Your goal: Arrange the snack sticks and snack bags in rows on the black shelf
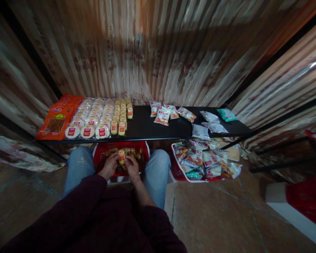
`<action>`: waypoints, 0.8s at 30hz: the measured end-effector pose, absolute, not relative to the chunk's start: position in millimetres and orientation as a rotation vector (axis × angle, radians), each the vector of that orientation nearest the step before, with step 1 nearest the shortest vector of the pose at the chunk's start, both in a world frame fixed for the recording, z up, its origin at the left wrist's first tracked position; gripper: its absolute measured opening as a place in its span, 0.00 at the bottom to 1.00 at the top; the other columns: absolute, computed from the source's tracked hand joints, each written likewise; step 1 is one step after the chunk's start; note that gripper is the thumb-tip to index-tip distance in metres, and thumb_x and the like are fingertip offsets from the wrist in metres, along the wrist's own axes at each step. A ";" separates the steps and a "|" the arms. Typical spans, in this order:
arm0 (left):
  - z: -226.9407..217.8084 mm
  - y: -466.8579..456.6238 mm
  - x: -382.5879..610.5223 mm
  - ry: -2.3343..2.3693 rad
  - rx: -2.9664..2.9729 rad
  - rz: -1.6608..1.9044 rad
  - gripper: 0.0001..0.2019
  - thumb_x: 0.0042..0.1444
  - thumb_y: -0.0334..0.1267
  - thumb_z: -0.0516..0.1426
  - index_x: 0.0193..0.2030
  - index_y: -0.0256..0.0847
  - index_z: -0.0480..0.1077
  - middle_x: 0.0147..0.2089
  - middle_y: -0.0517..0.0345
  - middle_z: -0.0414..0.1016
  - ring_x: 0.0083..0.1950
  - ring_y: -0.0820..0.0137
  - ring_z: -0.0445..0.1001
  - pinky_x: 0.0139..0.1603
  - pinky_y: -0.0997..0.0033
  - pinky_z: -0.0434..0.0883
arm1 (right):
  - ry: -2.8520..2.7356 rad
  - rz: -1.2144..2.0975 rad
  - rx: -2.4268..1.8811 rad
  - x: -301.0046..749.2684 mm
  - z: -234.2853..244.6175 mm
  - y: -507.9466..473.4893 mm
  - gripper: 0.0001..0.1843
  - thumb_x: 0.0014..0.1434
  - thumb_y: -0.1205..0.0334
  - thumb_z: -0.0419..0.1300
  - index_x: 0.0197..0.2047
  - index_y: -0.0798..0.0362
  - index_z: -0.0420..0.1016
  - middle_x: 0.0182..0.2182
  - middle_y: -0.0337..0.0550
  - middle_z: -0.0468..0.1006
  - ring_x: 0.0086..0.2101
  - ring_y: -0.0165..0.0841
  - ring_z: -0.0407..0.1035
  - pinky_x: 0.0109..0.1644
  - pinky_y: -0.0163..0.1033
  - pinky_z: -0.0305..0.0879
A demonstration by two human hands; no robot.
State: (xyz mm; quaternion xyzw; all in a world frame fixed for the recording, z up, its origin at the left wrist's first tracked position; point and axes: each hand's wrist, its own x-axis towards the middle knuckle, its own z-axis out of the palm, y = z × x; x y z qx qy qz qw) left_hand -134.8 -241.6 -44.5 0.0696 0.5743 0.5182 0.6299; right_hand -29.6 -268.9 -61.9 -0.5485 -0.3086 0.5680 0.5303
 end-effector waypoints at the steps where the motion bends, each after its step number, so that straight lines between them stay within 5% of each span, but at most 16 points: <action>1: -45.1 -241.1 -134.3 1.330 0.170 1.191 0.13 0.45 0.28 0.62 0.40 0.38 0.70 0.28 0.62 0.74 0.25 0.77 0.71 0.30 0.77 0.65 | -0.736 1.352 -1.301 -29.3 -60.1 -269.1 0.18 0.39 0.52 0.66 0.34 0.51 0.76 0.30 0.38 0.78 0.29 0.31 0.70 0.32 0.35 0.67; 13: -52.9 -244.0 -130.0 1.459 0.310 1.264 0.10 0.36 0.35 0.66 0.27 0.37 0.72 0.26 0.62 0.72 0.29 0.76 0.68 0.34 0.75 0.64 | -0.824 1.252 -1.268 -27.5 -55.0 -268.3 0.15 0.43 0.53 0.64 0.35 0.51 0.79 0.29 0.38 0.78 0.29 0.31 0.68 0.35 0.36 0.65; 24: -46.4 -250.8 -126.1 1.360 0.238 1.227 0.11 0.36 0.37 0.65 0.29 0.38 0.72 0.29 0.60 0.74 0.32 0.74 0.70 0.34 0.74 0.64 | -0.903 1.245 -1.296 -27.8 -50.6 -270.9 0.12 0.46 0.57 0.62 0.35 0.50 0.80 0.29 0.38 0.79 0.31 0.32 0.69 0.39 0.37 0.65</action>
